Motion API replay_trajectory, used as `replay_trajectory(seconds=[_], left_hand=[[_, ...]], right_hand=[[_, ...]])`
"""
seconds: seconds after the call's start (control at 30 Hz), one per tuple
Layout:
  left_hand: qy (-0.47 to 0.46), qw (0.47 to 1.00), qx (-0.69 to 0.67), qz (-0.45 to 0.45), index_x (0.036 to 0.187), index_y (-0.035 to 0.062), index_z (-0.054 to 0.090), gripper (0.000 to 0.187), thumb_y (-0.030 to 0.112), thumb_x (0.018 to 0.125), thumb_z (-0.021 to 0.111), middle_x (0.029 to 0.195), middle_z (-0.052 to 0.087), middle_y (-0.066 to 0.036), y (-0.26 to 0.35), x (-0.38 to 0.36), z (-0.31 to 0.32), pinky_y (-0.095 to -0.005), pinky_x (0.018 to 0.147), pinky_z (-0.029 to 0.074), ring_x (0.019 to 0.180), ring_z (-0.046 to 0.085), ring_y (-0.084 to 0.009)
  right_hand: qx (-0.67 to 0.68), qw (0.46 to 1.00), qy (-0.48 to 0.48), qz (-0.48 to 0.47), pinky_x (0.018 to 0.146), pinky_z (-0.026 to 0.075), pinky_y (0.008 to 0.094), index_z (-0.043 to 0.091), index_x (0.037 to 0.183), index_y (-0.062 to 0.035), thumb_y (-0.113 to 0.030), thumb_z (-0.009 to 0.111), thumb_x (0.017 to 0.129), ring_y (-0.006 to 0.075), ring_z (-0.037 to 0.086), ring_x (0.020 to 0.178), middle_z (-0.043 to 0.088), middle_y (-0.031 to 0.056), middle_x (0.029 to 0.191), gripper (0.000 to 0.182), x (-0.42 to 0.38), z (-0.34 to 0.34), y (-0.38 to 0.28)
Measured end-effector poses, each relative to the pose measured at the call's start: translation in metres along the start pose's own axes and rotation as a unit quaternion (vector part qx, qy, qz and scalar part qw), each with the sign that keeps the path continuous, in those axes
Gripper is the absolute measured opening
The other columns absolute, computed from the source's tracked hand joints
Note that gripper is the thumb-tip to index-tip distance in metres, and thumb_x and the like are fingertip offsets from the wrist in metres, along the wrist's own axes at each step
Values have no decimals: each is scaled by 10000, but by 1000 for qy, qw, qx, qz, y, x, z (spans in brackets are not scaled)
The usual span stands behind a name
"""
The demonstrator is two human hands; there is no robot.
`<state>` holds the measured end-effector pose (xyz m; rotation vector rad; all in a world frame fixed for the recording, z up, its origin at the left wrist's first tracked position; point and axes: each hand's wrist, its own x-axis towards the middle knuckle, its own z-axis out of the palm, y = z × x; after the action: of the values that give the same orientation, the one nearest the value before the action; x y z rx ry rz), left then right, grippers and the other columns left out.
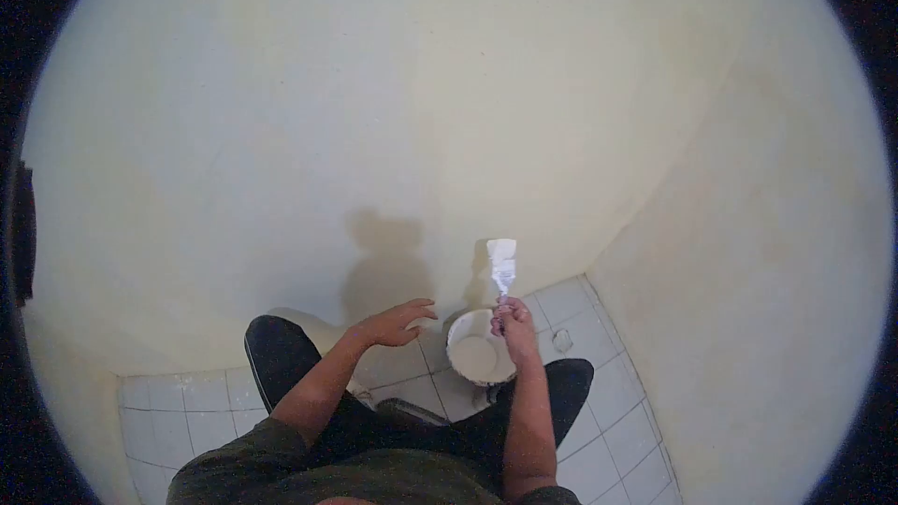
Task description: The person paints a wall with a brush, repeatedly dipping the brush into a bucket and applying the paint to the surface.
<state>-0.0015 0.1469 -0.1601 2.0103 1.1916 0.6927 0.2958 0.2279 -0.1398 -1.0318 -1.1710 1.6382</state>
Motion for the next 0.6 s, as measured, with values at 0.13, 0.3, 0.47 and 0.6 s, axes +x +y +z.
replay_trajectory(seconds=[0.13,0.3,0.47,0.6], left_hand=[[59,997,19,48,1292,91,564,347,74,947,538,1492,434,-174,-6,9,-41,-451,1160,350,1408,393,-356],[134,986,21,98,1247,78,583,361,-7,897,567,1450,476,-167,3,-25,-45,-425,1129,392,1351,459,-347],[218,970,25,103,1204,70,608,385,-74,850,566,1440,485,-162,5,-46,-72,-416,1052,465,1258,549,-335],[269,959,6,91,1176,68,635,382,-104,844,556,1425,502,-150,3,-65,-88,-400,1030,483,1230,572,-310]], right_hand=[[-89,992,-9,-89,522,462,279,535,1134,-20,-108,534,1024,114,524,615,569,43,803,141,-17,44,-98],[-227,950,17,-215,503,446,234,583,1102,-12,-104,567,1009,70,501,554,567,7,751,132,-46,106,-211],[-408,822,51,-393,539,420,218,714,1038,12,-109,682,945,39,519,608,604,-16,698,155,-66,173,-291],[-514,692,-22,-506,544,442,266,741,998,8,-109,732,890,88,538,589,641,58,683,159,-75,234,-337]])
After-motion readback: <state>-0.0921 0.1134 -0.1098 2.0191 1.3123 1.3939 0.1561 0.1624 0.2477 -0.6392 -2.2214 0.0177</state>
